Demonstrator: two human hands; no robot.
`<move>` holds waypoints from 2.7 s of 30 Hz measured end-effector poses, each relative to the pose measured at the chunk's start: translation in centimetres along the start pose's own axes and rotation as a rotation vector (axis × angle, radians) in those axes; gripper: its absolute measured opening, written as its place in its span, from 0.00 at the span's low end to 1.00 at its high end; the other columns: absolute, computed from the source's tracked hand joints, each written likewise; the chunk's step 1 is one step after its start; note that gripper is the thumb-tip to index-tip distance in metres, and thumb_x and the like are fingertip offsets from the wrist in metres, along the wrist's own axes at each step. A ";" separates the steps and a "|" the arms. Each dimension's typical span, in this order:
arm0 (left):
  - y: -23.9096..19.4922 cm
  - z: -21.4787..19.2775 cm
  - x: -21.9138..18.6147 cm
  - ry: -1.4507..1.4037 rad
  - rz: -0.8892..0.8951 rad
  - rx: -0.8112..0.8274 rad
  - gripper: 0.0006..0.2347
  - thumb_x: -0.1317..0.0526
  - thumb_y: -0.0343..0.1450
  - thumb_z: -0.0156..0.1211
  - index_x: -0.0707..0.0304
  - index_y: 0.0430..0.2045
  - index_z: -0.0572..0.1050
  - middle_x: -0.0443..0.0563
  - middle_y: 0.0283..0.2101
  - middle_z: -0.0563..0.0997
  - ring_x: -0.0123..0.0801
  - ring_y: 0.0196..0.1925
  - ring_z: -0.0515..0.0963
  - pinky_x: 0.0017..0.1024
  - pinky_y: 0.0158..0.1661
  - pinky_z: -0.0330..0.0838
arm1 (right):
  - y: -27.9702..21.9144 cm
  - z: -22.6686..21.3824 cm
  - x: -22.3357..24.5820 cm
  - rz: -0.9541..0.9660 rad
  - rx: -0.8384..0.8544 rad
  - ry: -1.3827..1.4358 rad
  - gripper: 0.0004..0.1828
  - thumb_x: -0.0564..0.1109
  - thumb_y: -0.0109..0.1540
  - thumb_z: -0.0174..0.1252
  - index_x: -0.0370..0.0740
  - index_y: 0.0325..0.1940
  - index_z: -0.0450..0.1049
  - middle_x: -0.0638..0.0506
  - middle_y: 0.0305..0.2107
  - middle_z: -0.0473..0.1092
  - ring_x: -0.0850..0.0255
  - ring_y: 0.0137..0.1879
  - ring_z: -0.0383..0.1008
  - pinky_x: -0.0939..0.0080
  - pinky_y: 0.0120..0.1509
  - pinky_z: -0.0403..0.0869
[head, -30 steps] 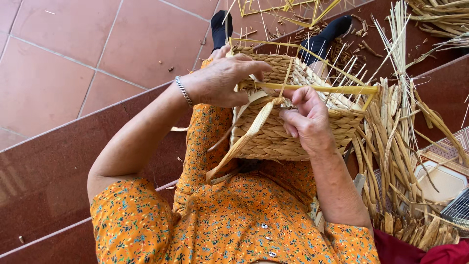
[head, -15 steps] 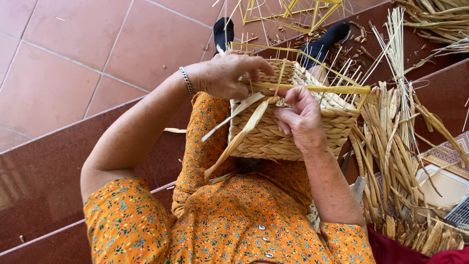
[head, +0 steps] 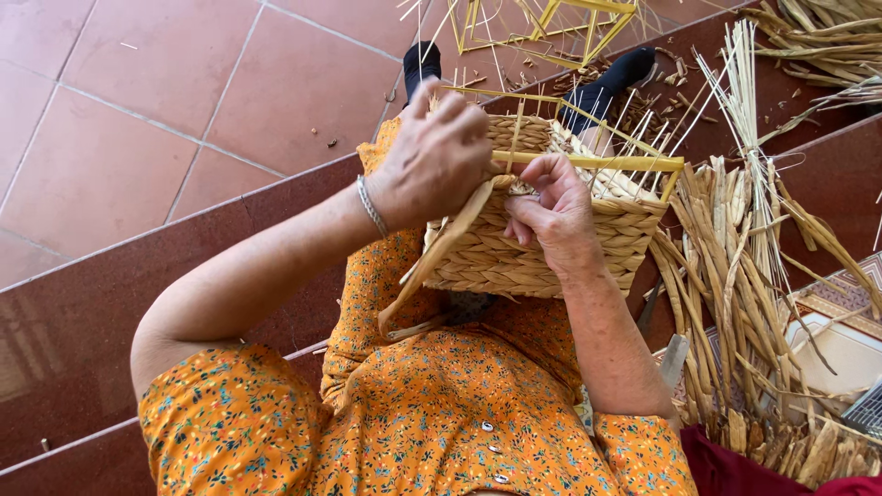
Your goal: The person weaves a rectangular basket by hand, interlacing dried plant strips through a rigid frame. They repeatedly pull and tuck the strips to build up the basket walls, occasionally adjusting the frame and trimming excess material.
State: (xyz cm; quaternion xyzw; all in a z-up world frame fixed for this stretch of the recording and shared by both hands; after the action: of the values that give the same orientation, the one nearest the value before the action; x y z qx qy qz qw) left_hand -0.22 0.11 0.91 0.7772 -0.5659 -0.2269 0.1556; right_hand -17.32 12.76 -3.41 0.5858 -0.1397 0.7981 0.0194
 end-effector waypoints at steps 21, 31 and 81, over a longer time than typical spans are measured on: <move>-10.1 -3.0 -2.4 -0.091 -0.273 0.032 0.05 0.67 0.67 0.58 0.65 0.31 0.68 0.56 0.28 0.75 0.49 0.29 0.77 0.41 0.33 0.70 | -2.1 1.5 1.3 -0.358 -0.073 -0.690 0.14 0.32 0.65 0.59 0.35 0.55 0.72 0.39 0.55 0.74 0.68 0.27 0.77 0.70 0.28 0.77; -11.1 -5.7 -6.8 -0.627 -0.461 0.082 0.06 0.60 0.73 0.60 0.63 0.35 0.73 0.57 0.24 0.78 0.47 0.24 0.81 0.39 0.25 0.74 | 0.1 2.2 2.7 -0.813 0.131 -1.090 0.13 0.33 0.66 0.62 0.35 0.56 0.76 0.43 0.46 0.78 0.51 0.52 0.82 0.58 0.58 0.81; -7.0 -0.7 0.3 -0.130 -0.481 -0.030 0.12 0.60 0.70 0.70 0.62 0.42 0.75 0.53 0.35 0.79 0.42 0.42 0.77 0.43 0.44 0.70 | 1.4 4.8 1.5 -0.822 -0.066 -1.127 0.02 0.36 0.63 0.62 0.36 0.36 0.75 0.49 0.27 0.72 0.58 0.33 0.77 0.60 0.37 0.78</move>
State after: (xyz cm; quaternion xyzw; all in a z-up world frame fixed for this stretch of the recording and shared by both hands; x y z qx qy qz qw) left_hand 5.84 1.97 -2.03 0.8709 -0.3700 -0.3155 0.0718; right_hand -13.63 10.03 -0.96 0.9150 0.0802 0.2958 0.2623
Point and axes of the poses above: each hand's wrist, its own y-axis towards the middle knuckle, its own z-axis out of the palm, x = y × z, the point moved 1 cm from there along y, towards the middle knuckle
